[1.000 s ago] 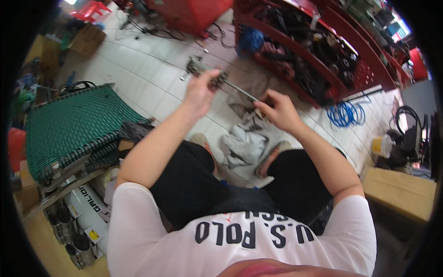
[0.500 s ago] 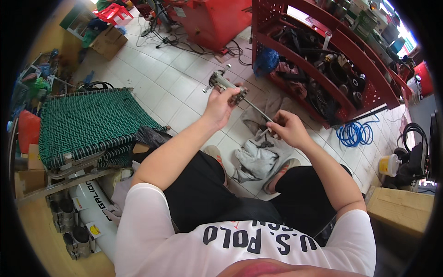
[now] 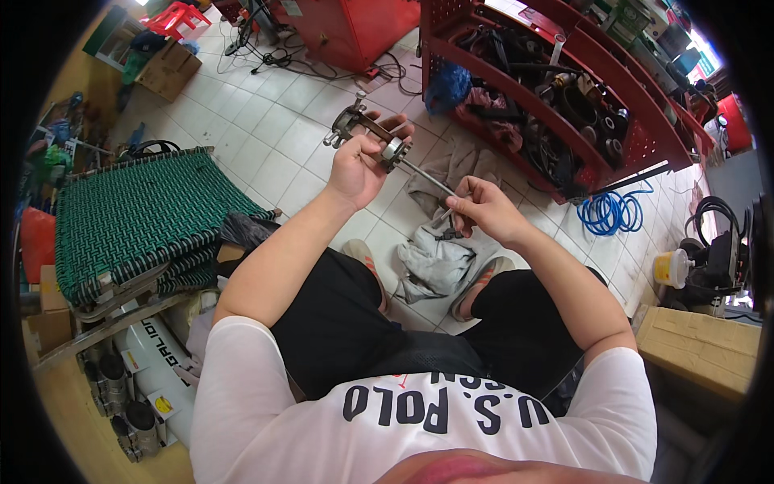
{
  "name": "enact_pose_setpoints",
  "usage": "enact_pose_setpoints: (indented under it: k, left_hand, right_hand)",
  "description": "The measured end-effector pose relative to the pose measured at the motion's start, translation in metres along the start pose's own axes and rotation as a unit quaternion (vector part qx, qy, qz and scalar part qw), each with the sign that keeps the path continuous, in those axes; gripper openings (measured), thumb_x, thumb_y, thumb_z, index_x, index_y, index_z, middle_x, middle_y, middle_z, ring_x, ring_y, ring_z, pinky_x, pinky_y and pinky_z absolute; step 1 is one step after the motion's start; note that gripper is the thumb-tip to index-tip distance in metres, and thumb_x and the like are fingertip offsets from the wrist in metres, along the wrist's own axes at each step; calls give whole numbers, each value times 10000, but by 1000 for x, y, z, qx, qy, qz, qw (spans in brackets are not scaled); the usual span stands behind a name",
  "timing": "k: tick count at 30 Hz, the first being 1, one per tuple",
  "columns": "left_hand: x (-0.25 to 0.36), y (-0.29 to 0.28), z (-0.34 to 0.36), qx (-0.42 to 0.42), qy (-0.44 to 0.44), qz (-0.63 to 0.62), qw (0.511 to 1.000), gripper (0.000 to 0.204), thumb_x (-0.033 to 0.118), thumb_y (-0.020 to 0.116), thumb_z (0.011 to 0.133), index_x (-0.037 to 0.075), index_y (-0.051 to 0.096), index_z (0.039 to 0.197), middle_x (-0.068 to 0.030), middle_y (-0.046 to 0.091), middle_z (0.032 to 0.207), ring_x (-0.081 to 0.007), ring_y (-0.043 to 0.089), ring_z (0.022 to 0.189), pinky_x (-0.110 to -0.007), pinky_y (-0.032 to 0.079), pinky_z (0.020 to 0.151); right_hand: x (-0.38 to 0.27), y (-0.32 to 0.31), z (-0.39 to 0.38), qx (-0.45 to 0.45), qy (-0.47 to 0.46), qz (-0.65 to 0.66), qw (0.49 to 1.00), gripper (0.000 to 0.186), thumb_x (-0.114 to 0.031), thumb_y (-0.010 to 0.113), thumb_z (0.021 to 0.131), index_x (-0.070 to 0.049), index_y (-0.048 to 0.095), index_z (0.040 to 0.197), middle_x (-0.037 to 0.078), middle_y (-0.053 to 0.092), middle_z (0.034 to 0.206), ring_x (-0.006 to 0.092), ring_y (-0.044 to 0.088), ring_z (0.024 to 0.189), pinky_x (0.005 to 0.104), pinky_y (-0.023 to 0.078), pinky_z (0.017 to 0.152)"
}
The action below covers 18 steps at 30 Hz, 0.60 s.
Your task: The person cleans and handles a small metal engine component, possibly a carburetor, using their hands and a small tool to reach into narrow openings.
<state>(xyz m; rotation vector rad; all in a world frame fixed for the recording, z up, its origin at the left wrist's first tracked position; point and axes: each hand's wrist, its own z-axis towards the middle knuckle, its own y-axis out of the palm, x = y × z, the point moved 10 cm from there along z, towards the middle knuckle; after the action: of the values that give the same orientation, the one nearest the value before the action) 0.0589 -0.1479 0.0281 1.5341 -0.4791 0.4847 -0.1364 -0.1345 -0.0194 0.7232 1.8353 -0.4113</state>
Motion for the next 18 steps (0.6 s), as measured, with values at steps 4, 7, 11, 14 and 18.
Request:
enact_pose_setpoints:
  k: [4,7,11,14,18]
  left_hand:
    - [0,-5,0,31,11,1,999,456,-1,469,818,78,476,1267,-212,564,1339,-381,538,1289,-508,393,1175]
    - [-3,-4,1,31,8,-2,999,429,11,476,842,87,485,1264,-194,584,1309,-370,563,1256,-516,405,1166]
    - [-2,-5,-2,28,12,2,1000,434,1,487,844,100,494,1266,-176,598,1274,-351,591,1208,-520,414,1161]
    - [0,-8,-5,32,14,6,999,423,-5,503,854,110,508,1260,-168,605,1249,-335,610,1166,-519,423,1152]
    - [4,-12,-8,45,14,15,999,410,-1,520,868,118,529,1260,-153,622,1209,-324,621,1142,-508,436,1136]
  right_hand:
    - [-2,2,-3,-22,6,87,996,317,-343,516,1078,-43,545,980,66,638,696,138,612,606,275,488,576]
    - [4,4,-2,-48,18,112,992,332,-362,536,1068,-47,549,965,70,645,710,132,614,607,262,491,582]
    - [3,5,0,-15,5,80,997,352,-382,553,1059,-43,559,966,75,670,721,119,592,576,261,478,569]
    - [6,8,2,-16,-4,-2,1000,368,-381,533,1066,-24,572,983,77,672,725,151,645,620,264,493,590]
    - [3,19,1,-39,-3,37,999,375,-375,511,1074,-18,571,975,98,683,733,160,664,635,290,515,598]
